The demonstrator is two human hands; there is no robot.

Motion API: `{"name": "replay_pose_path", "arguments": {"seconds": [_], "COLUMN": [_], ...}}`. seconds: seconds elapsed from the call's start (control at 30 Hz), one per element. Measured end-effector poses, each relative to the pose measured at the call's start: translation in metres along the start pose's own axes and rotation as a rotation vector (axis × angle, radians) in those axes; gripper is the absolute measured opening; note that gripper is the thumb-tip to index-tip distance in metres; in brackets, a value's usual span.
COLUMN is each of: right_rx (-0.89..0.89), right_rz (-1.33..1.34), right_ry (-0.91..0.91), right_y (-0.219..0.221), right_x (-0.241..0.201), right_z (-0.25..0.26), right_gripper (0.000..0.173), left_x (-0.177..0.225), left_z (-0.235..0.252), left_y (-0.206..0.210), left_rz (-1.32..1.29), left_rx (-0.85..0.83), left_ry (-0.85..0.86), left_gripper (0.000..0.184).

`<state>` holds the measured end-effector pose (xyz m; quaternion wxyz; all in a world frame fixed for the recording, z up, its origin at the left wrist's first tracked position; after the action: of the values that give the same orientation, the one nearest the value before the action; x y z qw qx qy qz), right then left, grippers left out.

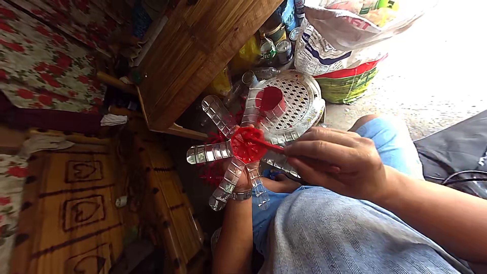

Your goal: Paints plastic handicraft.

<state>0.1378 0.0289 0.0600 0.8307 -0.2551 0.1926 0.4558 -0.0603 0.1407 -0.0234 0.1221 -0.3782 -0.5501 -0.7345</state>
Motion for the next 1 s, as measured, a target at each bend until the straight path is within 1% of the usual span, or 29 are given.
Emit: {"name": "replay_pose_path", "arguments": {"seconds": [0.1,0.17,0.23,0.37,0.43,0.53,0.63,0.73,0.8,0.87,1.0], "right_rx": [-0.010,0.019,0.033,0.019,0.037,0.064,0.041,0.063,0.080,0.077,0.084], "right_rz": [0.048,0.019,-0.034,0.004,0.016,-0.028,0.040,0.083,0.026,0.010,0.111], "right_ry": [-0.013,-0.013,0.006,0.028,0.016,0.003,0.035,0.066,0.058,0.052,0.105], "right_y": [-0.004,-0.009,-0.008,-0.004,-0.006,-0.008,-0.005,-0.010,-0.012,-0.008,-0.010], "right_x": [-0.004,-0.003,0.000,0.000,-0.001,0.004,0.004,0.003,0.004,0.005,0.005], "right_z": [0.000,0.003,0.004,0.001,0.000,0.000,0.000,0.000,0.000,-0.001,-0.002], "right_gripper": [0.015,0.014,0.014,0.016,0.015,0.014,0.014,0.014,0.014,0.014,0.014], "left_x": [0.001,0.000,0.001,0.005,0.005,0.005,0.007,0.008,0.005,0.003,0.005], "left_z": [-0.002,-0.003,-0.003,-0.002,-0.004,-0.006,-0.007,-0.008,-0.006,-0.006,-0.007], "left_y": [0.002,0.001,0.006,0.014,0.012,0.011,0.014,0.015,0.008,0.006,0.006], "left_rz": [0.043,0.056,0.092,0.120,0.081,0.068,0.173,0.182,0.061,0.042,0.100], "left_rx": [0.010,-0.020,-0.028,0.035,0.079,0.086,0.128,0.060,0.006,-0.014,0.054], "left_ry": [0.017,0.021,0.044,0.101,0.106,0.095,0.101,0.105,0.038,0.025,0.050], "left_gripper": [0.032,0.030,0.024,0.018,0.018,0.018,0.009,0.008,0.014,0.015,0.010]}}
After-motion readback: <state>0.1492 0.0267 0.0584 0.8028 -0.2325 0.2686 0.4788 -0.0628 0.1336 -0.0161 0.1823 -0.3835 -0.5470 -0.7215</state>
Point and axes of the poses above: each hand's wrist, its own z-axis towards the middle knuckle, its own y-axis out of the palm, x = y × z, the point moved 4 cm from there along z, towards the middle knuckle, and after that the axes turned 1 degree about -z, right-handed, at the moved point
